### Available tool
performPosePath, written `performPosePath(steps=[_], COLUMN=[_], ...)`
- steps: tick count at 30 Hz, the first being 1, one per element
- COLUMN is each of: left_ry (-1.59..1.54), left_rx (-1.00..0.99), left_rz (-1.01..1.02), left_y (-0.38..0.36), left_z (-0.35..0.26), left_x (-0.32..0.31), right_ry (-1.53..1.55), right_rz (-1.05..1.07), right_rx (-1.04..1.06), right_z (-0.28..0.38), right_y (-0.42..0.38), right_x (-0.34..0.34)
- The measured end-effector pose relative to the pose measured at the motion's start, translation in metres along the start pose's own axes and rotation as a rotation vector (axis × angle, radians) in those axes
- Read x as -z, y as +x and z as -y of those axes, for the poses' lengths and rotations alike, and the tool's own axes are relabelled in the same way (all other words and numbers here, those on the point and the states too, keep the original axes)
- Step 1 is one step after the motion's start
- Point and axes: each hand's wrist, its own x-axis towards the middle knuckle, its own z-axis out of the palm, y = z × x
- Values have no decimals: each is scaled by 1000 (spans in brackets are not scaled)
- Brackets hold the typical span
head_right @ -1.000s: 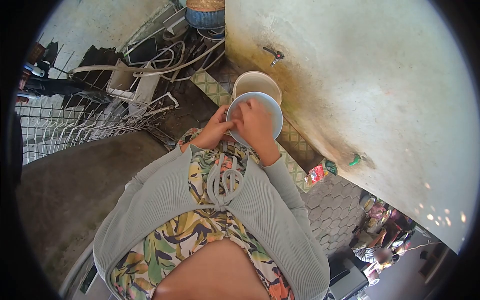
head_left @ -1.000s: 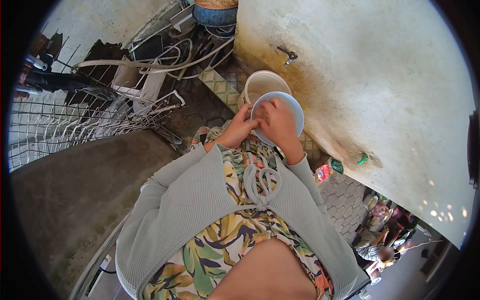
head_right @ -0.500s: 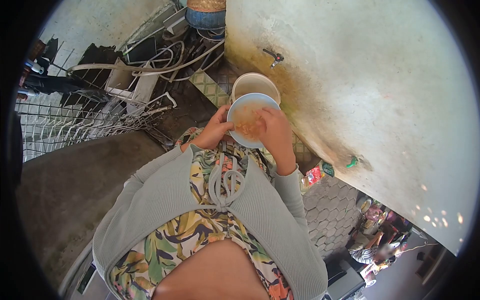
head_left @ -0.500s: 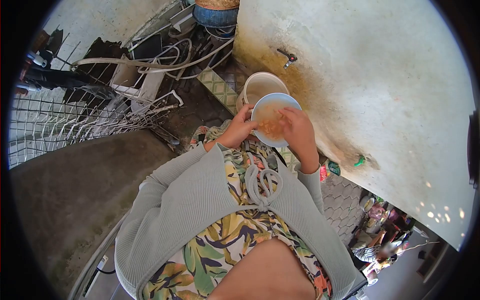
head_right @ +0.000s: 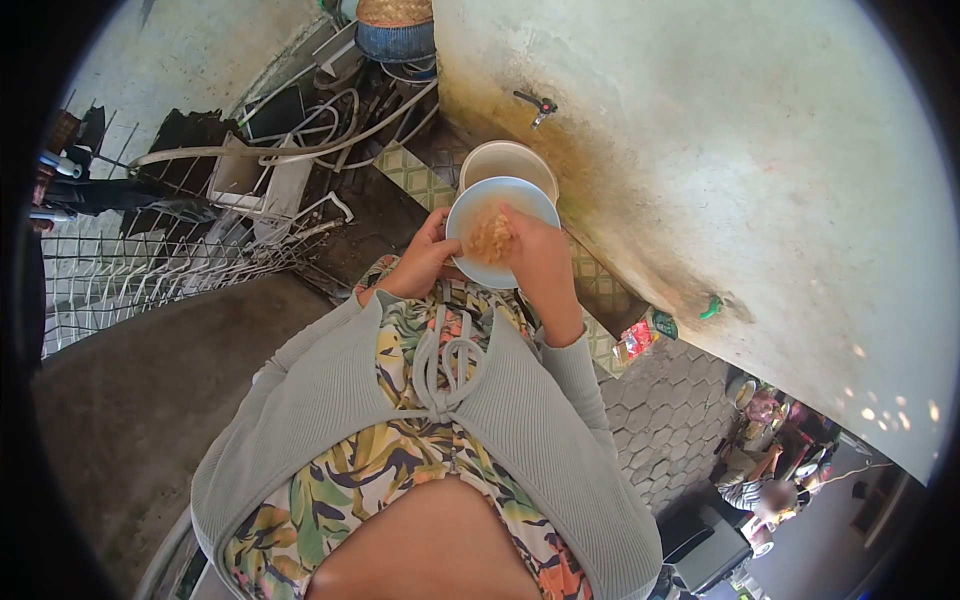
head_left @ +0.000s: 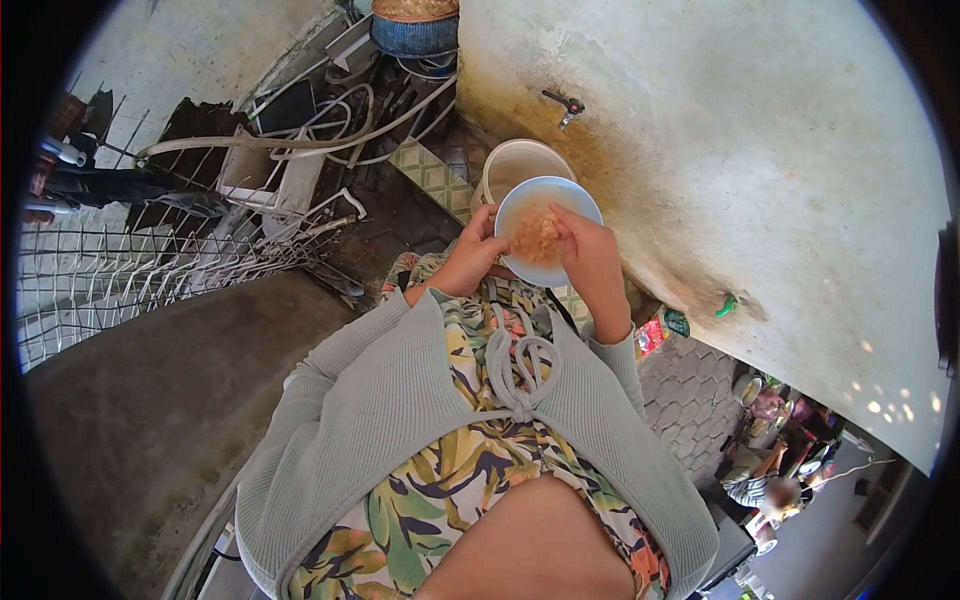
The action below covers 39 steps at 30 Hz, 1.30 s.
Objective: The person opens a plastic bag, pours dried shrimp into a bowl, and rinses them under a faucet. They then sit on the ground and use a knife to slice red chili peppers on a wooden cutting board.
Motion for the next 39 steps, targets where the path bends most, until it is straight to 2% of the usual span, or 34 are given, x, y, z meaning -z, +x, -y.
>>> performPosePath(steps=[2,3,5,6,8,9,11,14,18,20,24,27,29,33,35,39], left_ry=[-13,-17,-18,0,18,2,-14,25,10,11,-6,12,33,30,12,31], left_rx=[-5,-7,-10,-16,-22,-17,-14,-15,-17,-21,-27,-25,-20,-23,-24,-27], left_rz=[-9,-3,4,5,4,-3,-8,-14,0,-7,-1,-3,-14,-15,-12,-1], left_y=[0,2,3,3,2,1,0,-2,1,3,4,3,4,2,0,1], left_z=[0,2,5,6,6,4,1,0,4,7,10,10,10,6,3,3], left_x=[0,0,1,1,1,0,-1,0,0,1,2,2,2,1,-1,-3], right_ry=[-31,-31,-202,-199,-172,-171,-116,-20,-18,2,-229,-284,-192,-183,-110,-151], right_rz=[38,37,-17,-18,115,114,209,131,187,108,17,55,192,197,97,43], right_rx=[128,129,292,293,236,234,109,77,4,202,226,158,56,-22,-43,35], right_z=[0,3,10,6,-8,-12,-16,-11,-7,-11,0,5,-12,-6,2,-4], right_y=[1,1,-1,-2,-4,-5,-3,-3,-1,1,-6,-8,-7,-3,-3,3], right_x=[-3,-5,-10,-14,-25,-26,-24,-9,8,5,-11,-22,-33,-10,3,-5])
